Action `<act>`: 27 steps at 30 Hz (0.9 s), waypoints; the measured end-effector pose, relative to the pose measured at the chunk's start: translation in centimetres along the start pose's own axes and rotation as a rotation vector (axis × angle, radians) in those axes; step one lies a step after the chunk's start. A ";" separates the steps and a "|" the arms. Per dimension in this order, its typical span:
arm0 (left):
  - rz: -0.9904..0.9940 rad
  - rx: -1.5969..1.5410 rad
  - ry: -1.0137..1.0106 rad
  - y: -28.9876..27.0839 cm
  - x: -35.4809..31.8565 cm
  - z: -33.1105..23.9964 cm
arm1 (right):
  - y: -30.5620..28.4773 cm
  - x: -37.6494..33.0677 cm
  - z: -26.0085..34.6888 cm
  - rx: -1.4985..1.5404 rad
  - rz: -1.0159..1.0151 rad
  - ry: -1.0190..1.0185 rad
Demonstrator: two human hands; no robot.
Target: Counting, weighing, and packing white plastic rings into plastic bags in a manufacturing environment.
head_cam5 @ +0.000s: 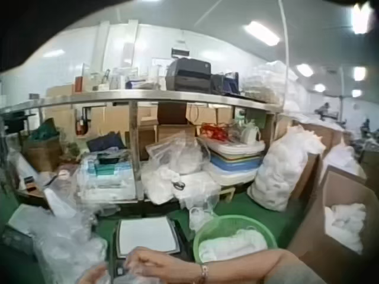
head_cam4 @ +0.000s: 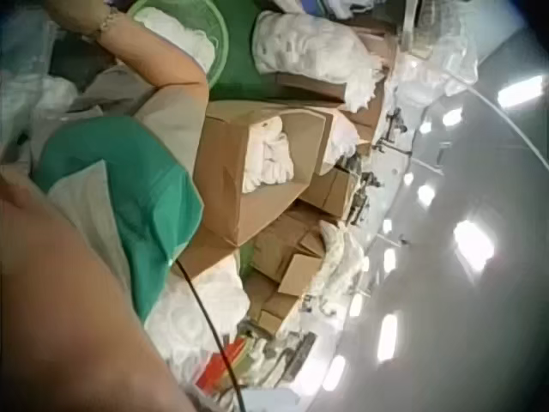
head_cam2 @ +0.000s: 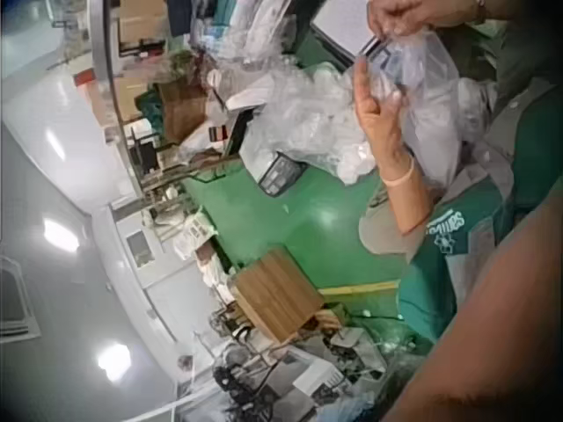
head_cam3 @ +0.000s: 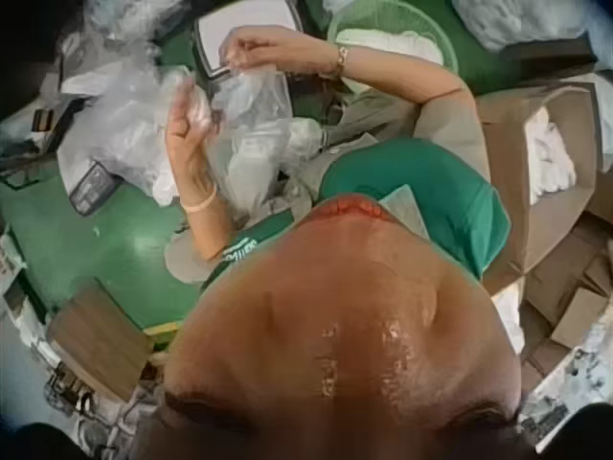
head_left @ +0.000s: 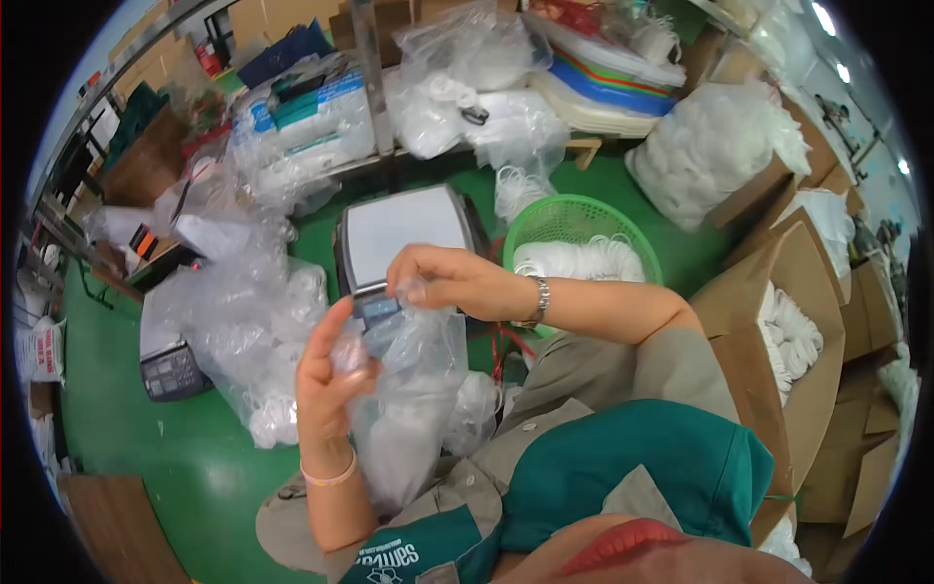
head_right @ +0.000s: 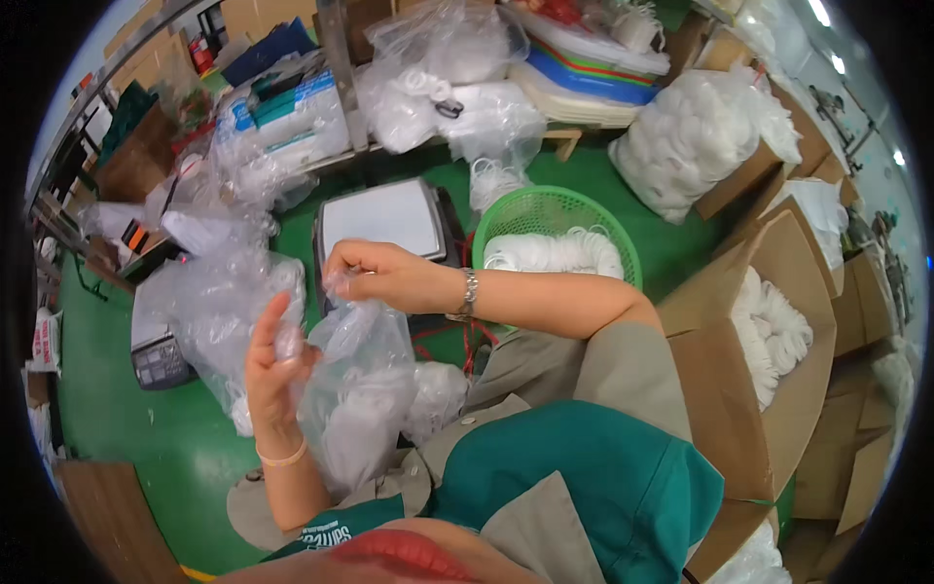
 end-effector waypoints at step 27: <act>-0.111 -0.003 -0.089 0.1 0.5 3.6 | 5.2 -1.3 0.5 -0.817 0.310 -0.420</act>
Point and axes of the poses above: each hand's wrist, its own x-axis towards the middle knuckle, its own y-axis out of the palm, z = x × y, the point moved 6 cm from there along x, towards the middle knuckle
